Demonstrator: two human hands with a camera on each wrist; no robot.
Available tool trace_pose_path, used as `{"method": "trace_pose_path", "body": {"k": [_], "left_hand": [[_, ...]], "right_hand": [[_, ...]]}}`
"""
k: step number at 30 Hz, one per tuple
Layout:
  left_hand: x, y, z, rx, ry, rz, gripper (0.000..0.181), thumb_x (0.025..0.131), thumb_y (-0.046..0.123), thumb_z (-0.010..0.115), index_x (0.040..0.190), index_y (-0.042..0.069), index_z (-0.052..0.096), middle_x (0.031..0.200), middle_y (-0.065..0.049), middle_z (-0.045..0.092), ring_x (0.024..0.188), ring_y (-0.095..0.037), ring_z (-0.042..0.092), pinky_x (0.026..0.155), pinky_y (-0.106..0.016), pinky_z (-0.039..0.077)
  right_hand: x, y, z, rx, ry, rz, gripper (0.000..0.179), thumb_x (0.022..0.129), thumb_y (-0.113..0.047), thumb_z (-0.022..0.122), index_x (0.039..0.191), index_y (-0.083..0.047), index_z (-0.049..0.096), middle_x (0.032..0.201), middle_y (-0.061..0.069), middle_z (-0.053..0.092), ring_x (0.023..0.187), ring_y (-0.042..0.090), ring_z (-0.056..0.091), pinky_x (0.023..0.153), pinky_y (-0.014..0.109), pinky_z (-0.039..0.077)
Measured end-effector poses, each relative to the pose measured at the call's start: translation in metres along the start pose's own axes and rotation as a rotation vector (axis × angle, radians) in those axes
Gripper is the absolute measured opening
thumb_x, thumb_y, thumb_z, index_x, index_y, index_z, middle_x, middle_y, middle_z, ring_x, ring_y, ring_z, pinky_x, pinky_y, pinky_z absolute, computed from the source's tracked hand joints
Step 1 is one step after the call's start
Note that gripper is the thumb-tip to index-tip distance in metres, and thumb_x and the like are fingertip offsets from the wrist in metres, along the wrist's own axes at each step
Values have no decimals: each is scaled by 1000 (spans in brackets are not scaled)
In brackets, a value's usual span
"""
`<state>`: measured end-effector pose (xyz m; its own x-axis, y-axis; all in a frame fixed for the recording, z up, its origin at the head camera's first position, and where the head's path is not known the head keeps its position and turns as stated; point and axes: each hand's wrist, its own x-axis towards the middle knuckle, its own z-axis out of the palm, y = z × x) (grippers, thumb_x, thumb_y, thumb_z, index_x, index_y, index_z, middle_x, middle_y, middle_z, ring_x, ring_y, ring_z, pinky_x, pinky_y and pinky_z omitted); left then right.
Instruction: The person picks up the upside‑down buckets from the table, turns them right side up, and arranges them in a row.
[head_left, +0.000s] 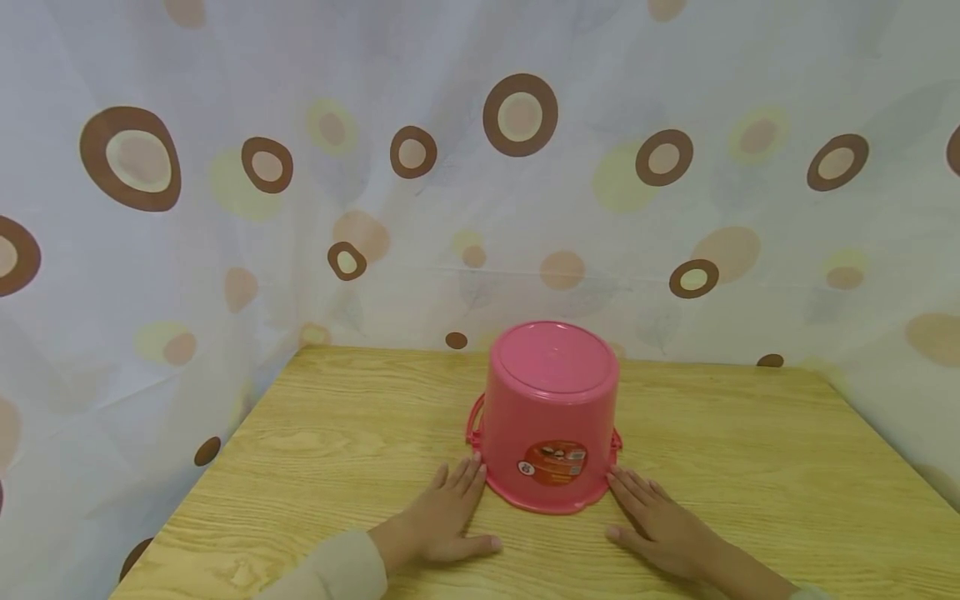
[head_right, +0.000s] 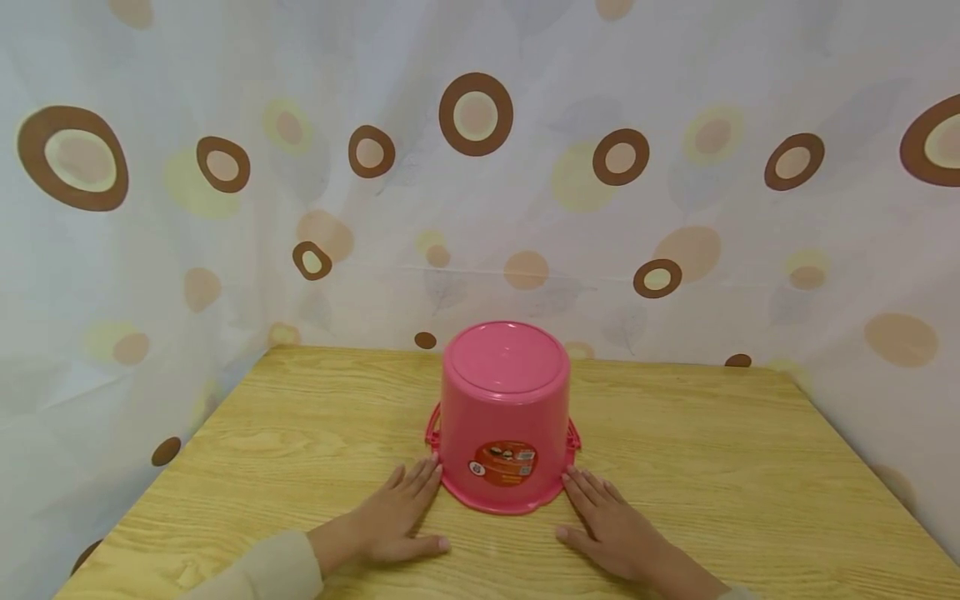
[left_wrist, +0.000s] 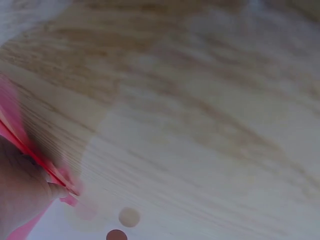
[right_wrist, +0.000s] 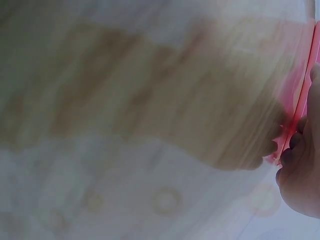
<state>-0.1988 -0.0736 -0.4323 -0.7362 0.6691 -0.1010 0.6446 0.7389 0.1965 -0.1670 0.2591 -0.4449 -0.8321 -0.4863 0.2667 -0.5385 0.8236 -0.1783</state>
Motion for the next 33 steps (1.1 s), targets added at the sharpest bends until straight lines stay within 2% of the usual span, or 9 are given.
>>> {"method": "trace_pose_path", "body": {"k": [11,15,16,19,22,23,33], "left_hand": [[4,8,-1,21,-8,2,92,88,67,35,148,0,15,156,-17,6,144,-29,11,115,-50,16],[4,9,-2,9,-25,-7,93,87,68,35,148,1,14,156,-16,4,145,-29,9,115,-50,14],[4,9,-2,7,-30,-8,93,87,68,34,148,2,13,156,-15,4,145,-28,9,115,-50,14],[5,9,0,10,-36,-8,93,87,70,32,149,3,12,157,-14,2,145,-28,7,115,-50,13],[5,8,1,13,-36,-5,94,87,70,32,149,4,11,157,-14,2,145,-28,7,115,-51,13],[5,7,1,14,-36,-5,94,87,71,32,149,4,11,157,-14,2,145,-28,7,115,-51,13],[5,8,1,16,-37,-1,93,87,70,31,149,4,12,157,-13,3,145,-27,7,115,-51,13]], "right_hand": [[-8,1,-4,-6,23,-4,63,88,-37,59,136,1,44,141,17,45,125,38,45,100,0,-13],[-10,0,-4,11,10,25,62,89,-38,57,137,0,44,142,16,44,126,37,44,100,-1,-12],[-10,0,-5,0,11,26,62,89,-39,57,136,-1,44,142,15,45,126,37,45,105,3,-7],[-11,-1,-4,17,7,46,62,90,-39,57,137,-1,44,142,15,44,127,36,44,106,3,-5],[-12,-1,-4,19,2,45,62,91,-39,56,137,0,43,142,16,44,127,36,43,105,3,-6],[-12,-1,-4,36,-4,52,62,91,-39,55,137,0,42,143,16,43,128,36,42,99,-2,-12],[-13,-2,-5,65,-37,80,63,92,-40,53,138,0,41,144,17,41,130,37,39,97,-3,-13]]}}
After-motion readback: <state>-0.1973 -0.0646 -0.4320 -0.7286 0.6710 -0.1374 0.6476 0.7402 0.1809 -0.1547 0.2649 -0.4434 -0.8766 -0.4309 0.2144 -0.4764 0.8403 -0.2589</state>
